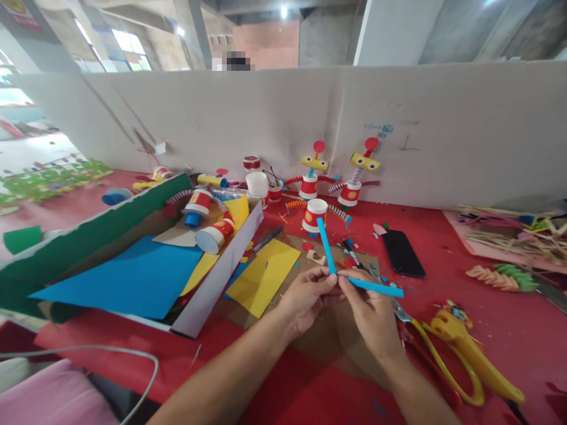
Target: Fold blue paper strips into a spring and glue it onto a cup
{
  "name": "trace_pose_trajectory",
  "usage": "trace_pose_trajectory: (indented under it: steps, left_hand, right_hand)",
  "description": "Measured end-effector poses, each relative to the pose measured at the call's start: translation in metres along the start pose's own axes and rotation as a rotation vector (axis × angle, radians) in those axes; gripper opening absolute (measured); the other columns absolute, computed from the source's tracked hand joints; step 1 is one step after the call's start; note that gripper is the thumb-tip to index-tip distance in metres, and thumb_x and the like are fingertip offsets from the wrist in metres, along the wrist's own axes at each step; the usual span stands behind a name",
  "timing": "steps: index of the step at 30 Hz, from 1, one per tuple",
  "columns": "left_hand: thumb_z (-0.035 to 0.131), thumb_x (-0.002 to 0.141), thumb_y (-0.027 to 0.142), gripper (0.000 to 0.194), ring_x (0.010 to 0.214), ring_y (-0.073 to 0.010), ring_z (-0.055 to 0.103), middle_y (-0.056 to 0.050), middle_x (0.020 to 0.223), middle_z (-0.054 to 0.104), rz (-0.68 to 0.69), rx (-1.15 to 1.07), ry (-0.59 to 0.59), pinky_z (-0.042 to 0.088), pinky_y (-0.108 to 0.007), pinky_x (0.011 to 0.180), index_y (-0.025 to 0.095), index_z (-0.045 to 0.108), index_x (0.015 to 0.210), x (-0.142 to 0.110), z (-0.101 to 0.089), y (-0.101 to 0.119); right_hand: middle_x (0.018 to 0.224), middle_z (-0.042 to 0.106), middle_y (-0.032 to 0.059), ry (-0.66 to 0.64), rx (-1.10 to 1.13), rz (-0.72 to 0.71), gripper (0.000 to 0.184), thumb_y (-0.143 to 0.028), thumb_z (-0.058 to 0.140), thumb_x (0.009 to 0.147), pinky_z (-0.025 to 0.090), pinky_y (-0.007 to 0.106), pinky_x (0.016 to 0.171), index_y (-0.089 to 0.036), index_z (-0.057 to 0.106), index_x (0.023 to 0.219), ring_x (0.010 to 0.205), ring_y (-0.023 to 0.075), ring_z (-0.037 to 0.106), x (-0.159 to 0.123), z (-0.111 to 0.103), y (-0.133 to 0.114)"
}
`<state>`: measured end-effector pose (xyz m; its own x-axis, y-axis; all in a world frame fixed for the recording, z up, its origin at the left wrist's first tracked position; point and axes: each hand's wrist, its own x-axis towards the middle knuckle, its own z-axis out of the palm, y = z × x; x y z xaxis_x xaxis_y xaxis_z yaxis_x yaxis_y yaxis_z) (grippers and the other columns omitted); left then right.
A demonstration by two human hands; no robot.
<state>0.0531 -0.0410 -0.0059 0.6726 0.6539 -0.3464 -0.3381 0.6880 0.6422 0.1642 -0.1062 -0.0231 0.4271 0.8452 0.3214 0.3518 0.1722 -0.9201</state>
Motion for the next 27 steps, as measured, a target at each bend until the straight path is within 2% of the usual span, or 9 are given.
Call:
trace_pose_trajectory:
  steps: [4, 7, 11, 15, 18, 21, 23, 24, 27]
  left_hand:
    - [0.077, 0.064, 0.015, 0.015, 0.06, -0.0118, 0.061, -0.004, 0.064, 0.065, 0.01, 0.017, 0.006, 0.052, -0.025, 0.066, 0.009, 0.065, 0.07, 0.003, -0.002, -0.001]
    - [0.082, 0.057, 0.017, 0.02, 0.059, -0.0111, 0.06, -0.003, 0.062, 0.064, 0.029, -0.001, 0.023, 0.049, -0.023, 0.061, 0.01, 0.066, 0.068, 0.006, -0.005, -0.002]
    - [0.082, 0.055, 0.02, 0.022, 0.056, -0.0112, 0.059, -0.003, 0.059, 0.064, 0.049, 0.006, 0.058, 0.048, -0.023, 0.06, 0.011, 0.067, 0.068, 0.007, -0.005, -0.003]
    - [0.082, 0.056, 0.026, 0.024, 0.054, -0.0104, 0.058, -0.003, 0.058, 0.064, 0.126, 0.1, 0.057, 0.048, -0.023, 0.061, 0.011, 0.067, 0.067, 0.006, -0.003, -0.002]
    - [0.081, 0.059, 0.032, 0.028, 0.059, -0.0114, 0.061, -0.004, 0.063, 0.065, 0.188, 0.171, 0.072, 0.048, -0.023, 0.064, 0.011, 0.069, 0.074, 0.005, -0.004, 0.002]
    - [0.079, 0.061, 0.031, 0.029, 0.061, -0.0106, 0.06, -0.004, 0.07, 0.066, 0.231, 0.207, 0.156, 0.048, -0.024, 0.065, 0.012, 0.07, 0.081, 0.008, -0.008, 0.004]
    - [0.076, 0.064, 0.028, 0.025, 0.061, -0.0099, 0.059, -0.003, 0.072, 0.066, 0.248, 0.277, 0.199, 0.048, -0.023, 0.065, 0.012, 0.07, 0.082, 0.01, -0.011, 0.005]
    - [0.074, 0.065, 0.026, 0.021, 0.061, -0.0101, 0.058, -0.004, 0.071, 0.066, 0.258, 0.338, 0.205, 0.047, -0.023, 0.065, 0.012, 0.07, 0.08, 0.011, -0.012, 0.004]
    - [0.066, 0.07, 0.021, 0.012, 0.061, -0.012, 0.057, -0.004, 0.069, 0.066, 0.295, 0.61, 0.135, 0.045, -0.023, 0.06, 0.013, 0.072, 0.077, 0.013, -0.015, 0.002]
  right_hand:
    - [0.093, 0.065, 0.0043, 0.033, -0.145, -0.115, 0.014, -0.03, 0.054, 0.088, 0.048, 0.034, 0.08, -0.023, 0.065, 0.092, 0.089, 0.0198, 0.06, -0.002, 0.002, -0.001]
    - [0.096, 0.065, 0.0053, 0.031, -0.193, -0.142, 0.014, -0.03, 0.052, 0.089, 0.048, 0.036, 0.083, -0.023, 0.064, 0.095, 0.092, 0.0204, 0.06, -0.006, 0.004, -0.001]
    - [0.108, 0.065, 0.0061, -0.006, -0.122, -0.071, 0.022, -0.032, 0.051, 0.09, 0.05, 0.036, 0.083, -0.025, 0.062, 0.108, 0.095, 0.0206, 0.062, -0.009, 0.007, -0.003]
    - [0.102, 0.069, 0.0062, 0.022, -0.035, -0.04, 0.022, -0.035, 0.052, 0.089, 0.051, 0.034, 0.078, -0.023, 0.068, 0.1, 0.091, 0.0213, 0.063, -0.007, 0.005, -0.004]
    - [0.088, 0.071, 0.0058, 0.094, -0.026, 0.084, 0.026, -0.041, 0.056, 0.086, 0.051, 0.032, 0.071, -0.02, 0.071, 0.094, 0.08, 0.0209, 0.064, -0.002, -0.004, -0.003]
    - [0.078, 0.071, 0.0055, 0.257, -0.02, 0.2, 0.032, -0.046, 0.057, 0.084, 0.049, 0.031, 0.066, -0.018, 0.071, 0.093, 0.072, 0.0206, 0.064, 0.005, -0.017, -0.002]
    - [0.085, 0.071, 0.0072, 0.313, -0.108, 0.123, 0.033, -0.046, 0.058, 0.083, 0.048, 0.034, 0.073, -0.018, 0.071, 0.094, 0.079, 0.0223, 0.064, 0.009, -0.024, -0.003]
    - [0.09, 0.071, 0.0081, 0.291, -0.187, 0.046, 0.032, -0.045, 0.059, 0.082, 0.047, 0.036, 0.078, -0.019, 0.071, 0.095, 0.086, 0.0237, 0.064, 0.011, -0.026, -0.004]
    - [0.096, 0.07, 0.0074, 0.082, -0.399, -0.135, 0.027, -0.044, 0.065, 0.077, 0.044, 0.038, 0.087, -0.022, 0.072, 0.091, 0.095, 0.0252, 0.061, 0.013, -0.028, -0.007]
